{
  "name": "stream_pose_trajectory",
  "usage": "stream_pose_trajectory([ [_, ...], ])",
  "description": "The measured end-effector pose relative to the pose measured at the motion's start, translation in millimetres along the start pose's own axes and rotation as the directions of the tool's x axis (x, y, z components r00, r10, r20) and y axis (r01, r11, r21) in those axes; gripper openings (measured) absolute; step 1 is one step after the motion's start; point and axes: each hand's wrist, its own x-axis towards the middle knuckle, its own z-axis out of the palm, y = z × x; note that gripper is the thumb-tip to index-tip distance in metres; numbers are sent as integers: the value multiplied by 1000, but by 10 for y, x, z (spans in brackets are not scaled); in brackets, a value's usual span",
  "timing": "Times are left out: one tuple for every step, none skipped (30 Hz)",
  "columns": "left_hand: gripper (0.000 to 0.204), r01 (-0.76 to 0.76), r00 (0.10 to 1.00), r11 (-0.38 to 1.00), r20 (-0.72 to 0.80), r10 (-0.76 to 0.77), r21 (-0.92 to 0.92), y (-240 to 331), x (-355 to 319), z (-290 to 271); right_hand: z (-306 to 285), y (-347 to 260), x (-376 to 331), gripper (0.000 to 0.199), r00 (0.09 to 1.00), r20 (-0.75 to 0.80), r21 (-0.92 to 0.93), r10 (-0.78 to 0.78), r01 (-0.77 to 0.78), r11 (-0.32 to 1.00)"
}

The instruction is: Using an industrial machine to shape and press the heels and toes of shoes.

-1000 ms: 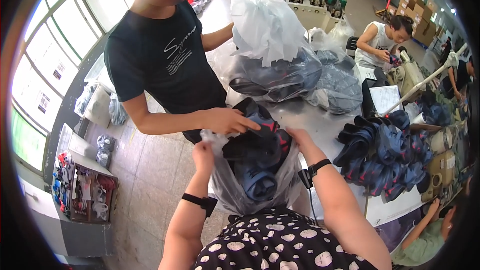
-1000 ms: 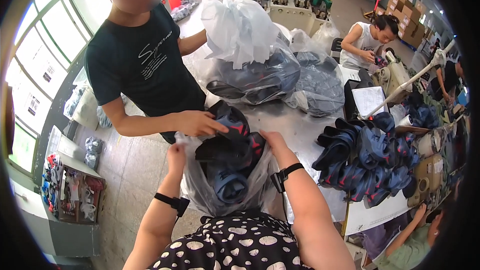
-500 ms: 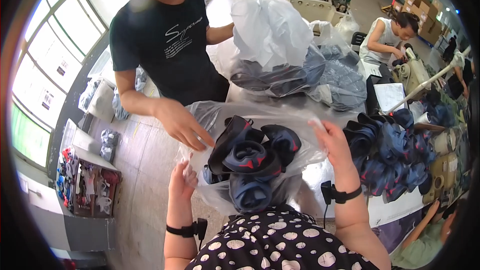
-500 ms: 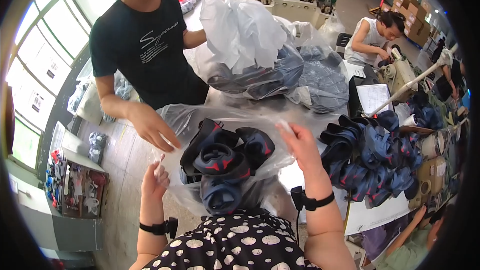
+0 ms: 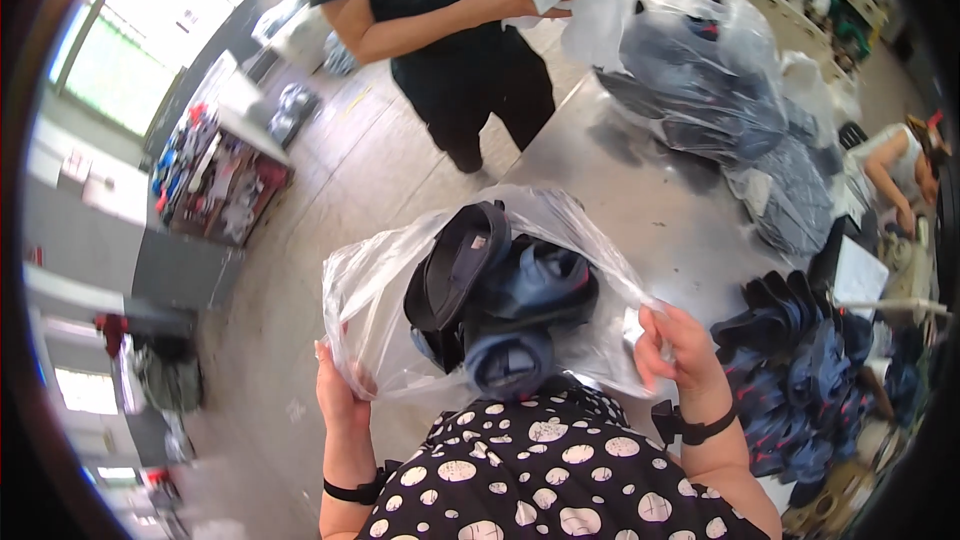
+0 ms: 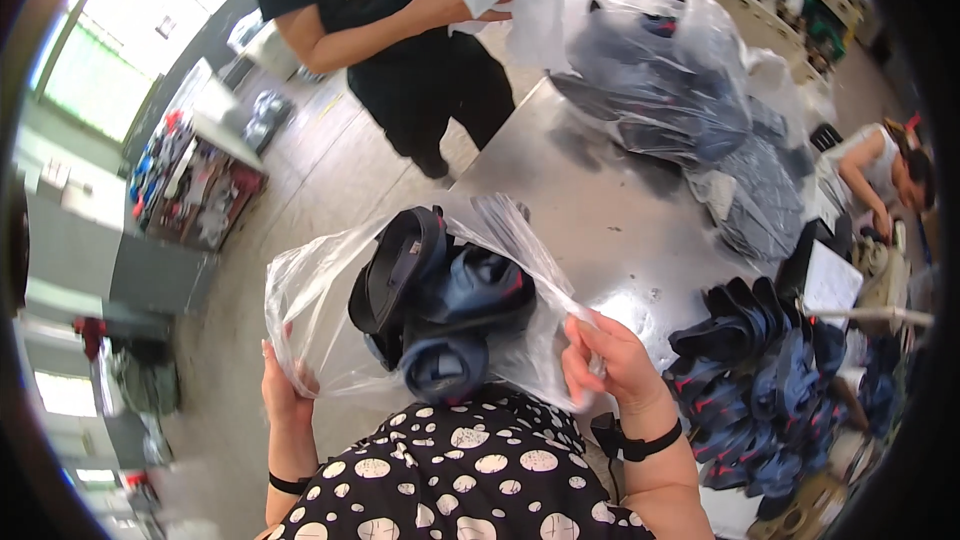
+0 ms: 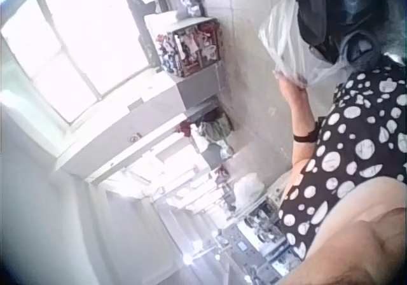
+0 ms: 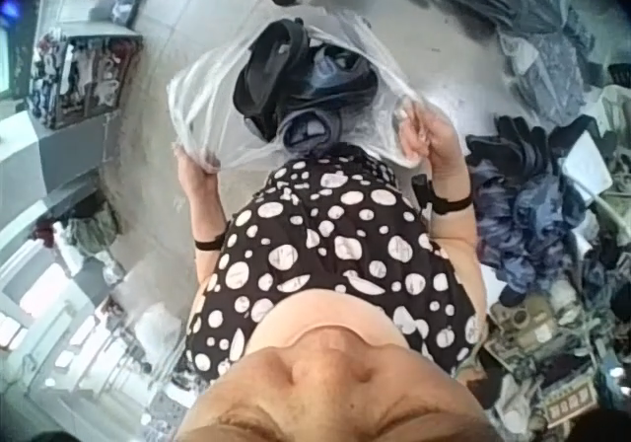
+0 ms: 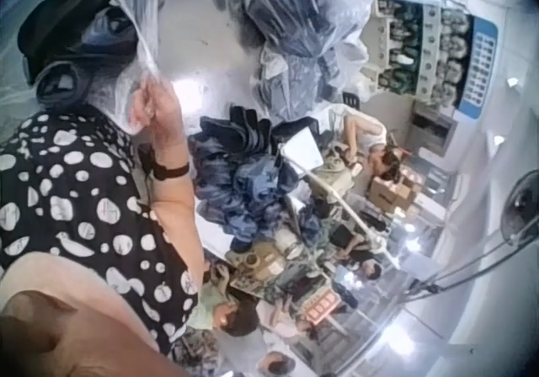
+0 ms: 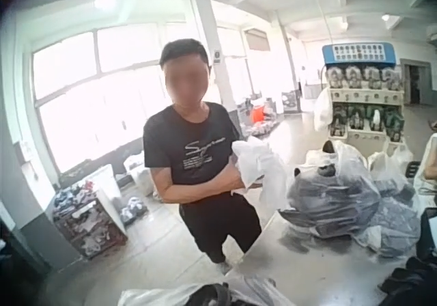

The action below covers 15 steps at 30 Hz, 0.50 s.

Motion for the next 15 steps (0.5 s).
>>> stream_pose_trajectory([
  [50,25,998,999,66,-24,-23,-27,-126,-113,108,-94,28,26,986,168,129,11,-33,991],
  [50,13,999,998,34,-11,-65,-75,-210,-200,220,-192,38,26,939,343,254,-16,-77,964],
  [47,-19,986,999,-168,13,-36,-124,-301,-278,341,-279,-19,30,930,367,286,3,-116,951],
  [44,-49,934,999,-356,44,-4,-149,-340,-348,474,-346,-26,30,928,371,241,43,-141,960],
  [44,-74,926,997,-374,58,-28,-165,-404,-422,614,-391,-28,33,922,387,152,26,-92,984],
  [42,-144,900,989,-421,114,-39,-189,-459,-487,752,-432,-21,36,913,408,65,10,-40,997],
  [41,-210,865,976,-476,159,-55,-206,-513,-563,894,-459,-8,40,924,382,-21,4,5,1000],
  [41,-233,853,970,-492,173,-63,-216,-566,-651,1045,-462,21,40,912,410,-40,20,-4,999],
  [41,-296,826,953,-519,221,-65,-226,-607,-753,1202,-448,57,40,925,377,-120,-46,98,988],
  [40,-338,795,940,-551,253,-55,-248,-736,-864,1332,-423,46,41,926,357,-179,-121,195,964],
  [40,-356,778,932,-572,259,-63,-218,-826,-1028,1487,-360,108,42,907,387,-43,-168,200,979],
  [40,-389,742,918,-616,266,-73,-200,-932,-1209,1624,-294,173,42,909,394,-74,-135,177,981],
  [40,-430,712,898,-646,276,-90,-222,-1004,-1386,1743,-227,249,43,889,426,-135,-169,247,960],
  [40,-438,687,893,-679,260,-102,-247,-1083,-1596,1868,-140,302,44,860,466,-177,-209,322,930],
  [39,-467,661,878,-700,270,-103,-271,-1186,-1830,1990,-49,309,41,860,493,-223,-130,270,937],
])
